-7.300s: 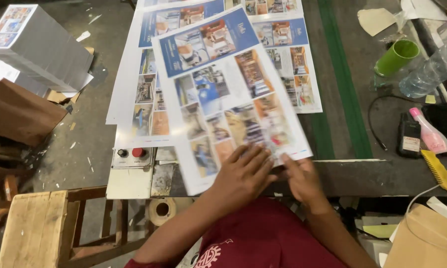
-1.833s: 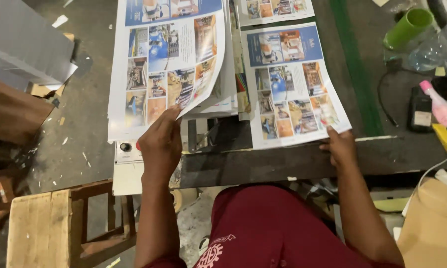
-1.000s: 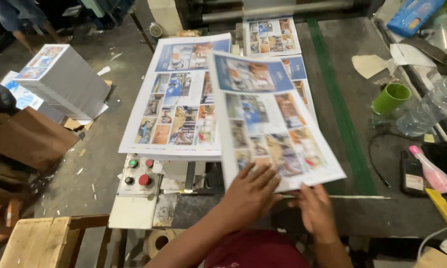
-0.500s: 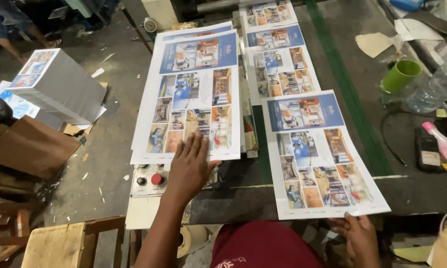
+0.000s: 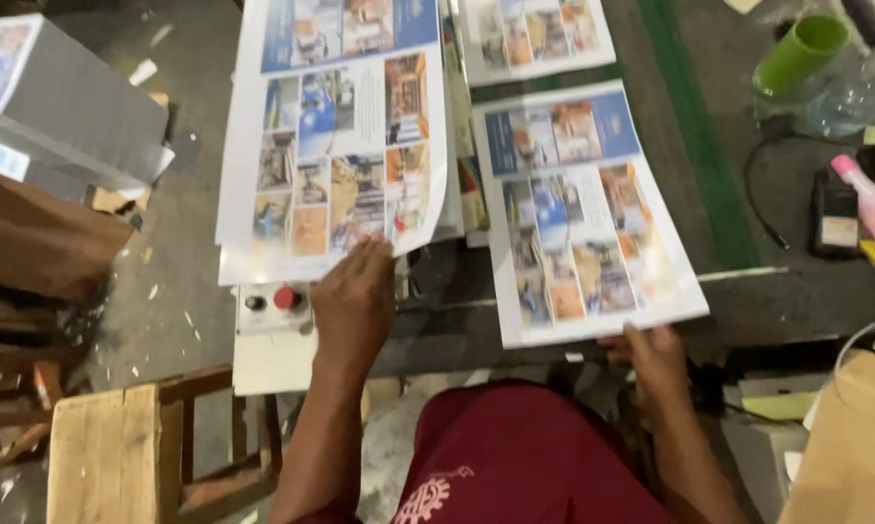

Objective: Manually flip and sort through a stack of large printed sheets on a workbench.

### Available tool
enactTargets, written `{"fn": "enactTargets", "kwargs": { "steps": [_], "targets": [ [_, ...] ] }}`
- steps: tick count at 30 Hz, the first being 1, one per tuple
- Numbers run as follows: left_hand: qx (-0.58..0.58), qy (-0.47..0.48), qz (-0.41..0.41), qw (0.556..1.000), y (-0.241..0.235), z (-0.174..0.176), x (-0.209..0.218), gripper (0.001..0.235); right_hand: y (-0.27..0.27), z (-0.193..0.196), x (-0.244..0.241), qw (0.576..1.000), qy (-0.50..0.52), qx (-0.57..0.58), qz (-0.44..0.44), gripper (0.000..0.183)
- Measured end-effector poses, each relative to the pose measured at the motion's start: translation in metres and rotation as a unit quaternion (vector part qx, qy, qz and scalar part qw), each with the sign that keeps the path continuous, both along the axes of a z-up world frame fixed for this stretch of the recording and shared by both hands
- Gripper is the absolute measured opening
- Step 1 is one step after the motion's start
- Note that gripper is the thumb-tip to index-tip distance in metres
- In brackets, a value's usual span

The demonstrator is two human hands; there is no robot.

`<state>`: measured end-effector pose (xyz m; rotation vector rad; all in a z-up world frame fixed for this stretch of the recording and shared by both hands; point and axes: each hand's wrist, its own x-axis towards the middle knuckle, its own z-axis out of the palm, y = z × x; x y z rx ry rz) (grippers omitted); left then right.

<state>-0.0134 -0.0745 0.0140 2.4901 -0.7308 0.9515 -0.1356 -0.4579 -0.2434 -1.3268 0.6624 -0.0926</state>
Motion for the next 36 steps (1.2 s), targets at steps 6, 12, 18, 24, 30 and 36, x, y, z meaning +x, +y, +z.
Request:
{"fn": "enactTargets", "kwargs": {
  "steps": [6, 12, 18, 24, 30, 36],
  "targets": [
    [-0.023, 0.05, 0.049, 0.997, -0.002, 0.003, -0.001, 0.013, -0.011, 0.016, 0.088, 0.996, -0.07, 0.009, 0.063, 0.039],
    [0.012, 0.147, -0.034, 0.988, 0.016, 0.031, 0.002, 0.02, -0.037, -0.028, 0.148, 0.992, -0.019, 0.07, 0.101, 0.036],
    [-0.247, 0.026, 0.028, 0.968, 0.036, 0.017, 0.017, 0.006, -0.026, -0.02, 0.088, 0.985, 0.009, 0.09, 0.147, 0.056],
    [-0.078, -0.15, -0.108, 0.98, -0.063, 0.031, -0.02, 0.026, 0.043, 0.104, 0.058, 0.976, -0.091, 0.017, 0.195, 0.052],
    [0.069, 0.052, -0.217, 0.972, -0.131, -0.013, -0.057, 0.038, 0.071, 0.084, 0.041, 0.955, -0.189, 0.068, 0.216, 0.048],
    [0.062, 0.034, -0.255, 0.964, -0.095, 0.012, -0.062, 0.033, 0.033, 0.096, 0.027, 0.978, -0.173, 0.12, -0.013, 0.038]
  ]
}}
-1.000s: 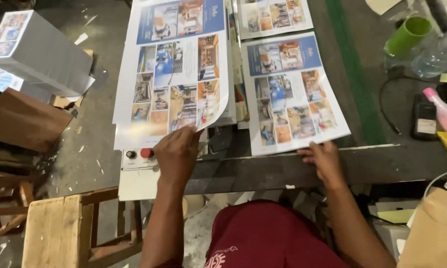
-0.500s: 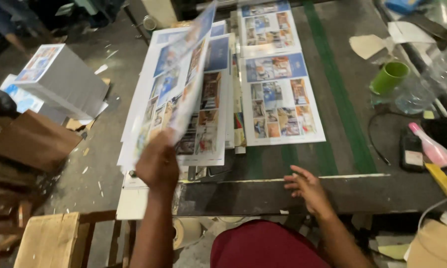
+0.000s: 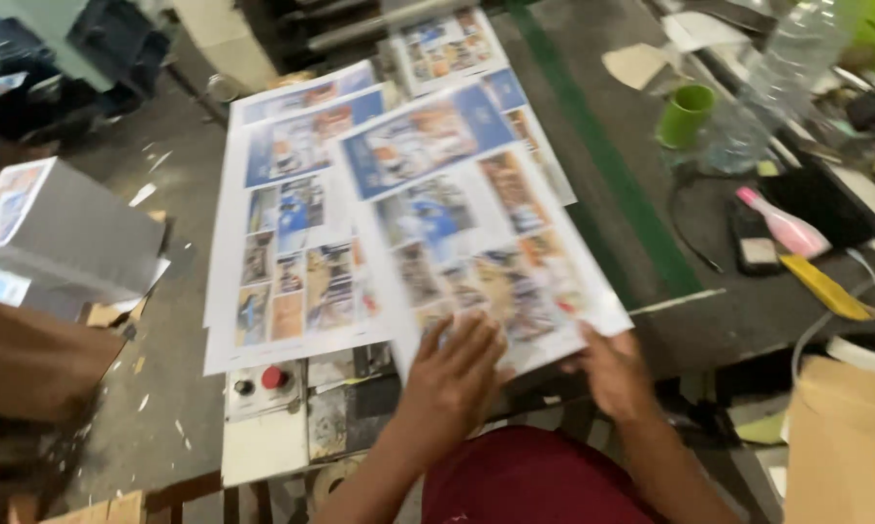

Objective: Manually flip and sort through a stack of large printed sheets on a workbench.

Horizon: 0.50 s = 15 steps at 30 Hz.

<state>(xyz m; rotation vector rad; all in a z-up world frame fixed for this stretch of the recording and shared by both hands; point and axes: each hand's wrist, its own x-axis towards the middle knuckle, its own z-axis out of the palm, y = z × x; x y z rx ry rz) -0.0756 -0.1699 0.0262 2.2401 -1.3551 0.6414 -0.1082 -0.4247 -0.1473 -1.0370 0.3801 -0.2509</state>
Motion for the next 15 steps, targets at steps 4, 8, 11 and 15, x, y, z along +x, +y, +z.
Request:
{"fn": "enactTargets", "kwargs": {
  "steps": [4, 8, 11, 15],
  "targets": [
    [-0.003, 0.036, 0.101, 0.994, 0.066, -0.011, 0.037, 0.03, -0.042, -0.044, -0.031, 0.999, -0.013, -0.006, -0.035, 0.032],
    [0.072, -0.002, 0.19, 0.979, 0.102, 0.001, 0.063, 0.065, -0.071, -0.096, -0.062, 0.992, 0.074, -0.043, -0.089, 0.029],
    [0.084, -0.048, 0.238, 0.966, 0.127, -0.04, 0.087, 0.046, -0.077, -0.107, -0.08, 0.984, 0.12, -0.09, -0.093, 0.029],
    [-0.005, 0.054, 0.297, 0.953, 0.132, -0.017, 0.08, 0.036, -0.088, -0.142, -0.094, 0.977, 0.161, -0.124, -0.064, 0.03]
  ]
}}
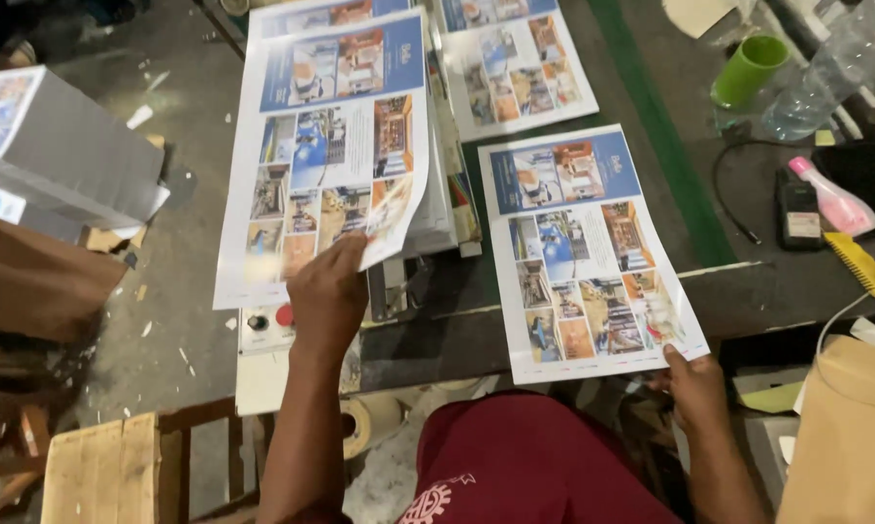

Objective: Manually flip and sort through a stack of large printed sheets on a workbench.

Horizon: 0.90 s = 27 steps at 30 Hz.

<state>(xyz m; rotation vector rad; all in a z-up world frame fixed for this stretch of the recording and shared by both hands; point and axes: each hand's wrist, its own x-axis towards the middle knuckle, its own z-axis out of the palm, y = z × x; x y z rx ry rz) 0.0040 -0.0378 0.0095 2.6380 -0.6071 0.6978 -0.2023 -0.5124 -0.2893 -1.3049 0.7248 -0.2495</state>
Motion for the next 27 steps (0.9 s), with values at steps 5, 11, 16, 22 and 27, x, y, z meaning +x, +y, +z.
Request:
{"fn": "enactTargets", "kwargs": {
  "steps": [5, 11, 16, 22, 27],
  "targets": [
    [0.02, -0.017, -0.032, 0.999, -0.009, -0.012, -0.007, 0.037, 0.003, 0.003, 0.035, 0.998, 0.027, -0.045, 0.032, 0.03],
    [0.04, 0.019, -0.101, 0.994, -0.008, 0.022, -0.029, 0.054, -0.01, -0.003, 0.13, 0.997, -0.005, -0.037, 0.063, 0.03],
    [-0.092, 0.055, -0.128, 0.986, 0.005, 0.017, -0.03, 0.034, -0.012, 0.027, 0.165, 0.995, -0.012, 0.047, 0.09, 0.038],
    [-0.146, -0.145, 0.028, 0.978, -0.002, 0.015, -0.039, 0.015, -0.006, 0.034, 0.138, 0.968, 0.013, -0.241, 0.075, 0.084],
    [-0.113, -0.163, -0.135, 0.971, -0.075, 0.017, -0.053, 0.029, 0.085, 0.159, 0.146, 0.957, 0.023, -0.084, 0.277, 0.053]
  ]
}}
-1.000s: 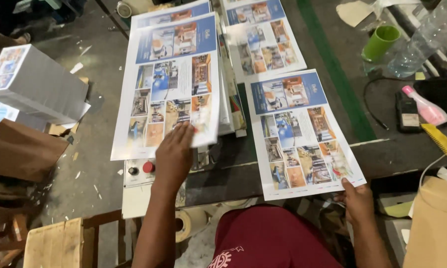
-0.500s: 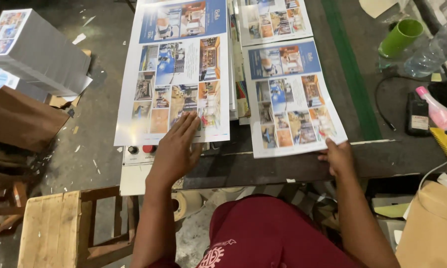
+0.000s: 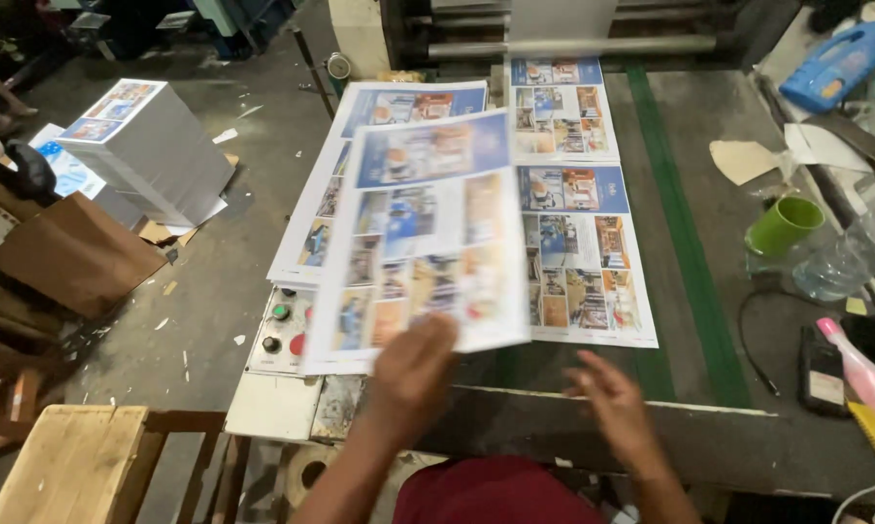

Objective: Manually flip and sort through a stack of large printed sheets on a workbench.

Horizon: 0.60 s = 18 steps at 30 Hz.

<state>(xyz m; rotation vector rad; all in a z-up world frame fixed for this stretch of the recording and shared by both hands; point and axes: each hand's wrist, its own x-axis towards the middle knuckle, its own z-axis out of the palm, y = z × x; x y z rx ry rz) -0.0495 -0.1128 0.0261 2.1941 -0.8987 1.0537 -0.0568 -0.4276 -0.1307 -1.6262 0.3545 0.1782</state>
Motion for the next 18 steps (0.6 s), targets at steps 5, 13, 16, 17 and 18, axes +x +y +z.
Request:
{"fn": "enactTargets", "kwargs": {
  "steps": [5, 13, 16, 17, 18],
  "targets": [
    [0.116, 0.066, -0.062, 0.989, -0.059, -0.019, -0.008, 0.04, 0.038, -0.023, 0.015, 0.956, -0.183, 0.202, 0.106, 0.039],
    [0.027, 0.119, -0.046, 0.991, 0.021, -0.01, 0.021, 0.038, -0.014, -0.013, 0.0, 0.945, -0.196, 0.219, -0.139, 0.046],
    [0.035, 0.152, 0.027, 0.987, 0.062, -0.031, 0.057, 0.036, -0.053, -0.057, -0.028, 0.94, -0.211, 0.178, -0.2, 0.045],
    [0.066, 0.107, 0.07, 0.99, 0.071, -0.03, 0.063, 0.049, -0.062, -0.066, -0.043, 0.943, -0.191, 0.164, -0.219, 0.049],
    [0.096, 0.061, 0.112, 0.987, 0.081, -0.028, 0.069, 0.063, -0.07, -0.073, -0.057, 0.944, -0.171, 0.15, -0.238, 0.053]
  ]
}}
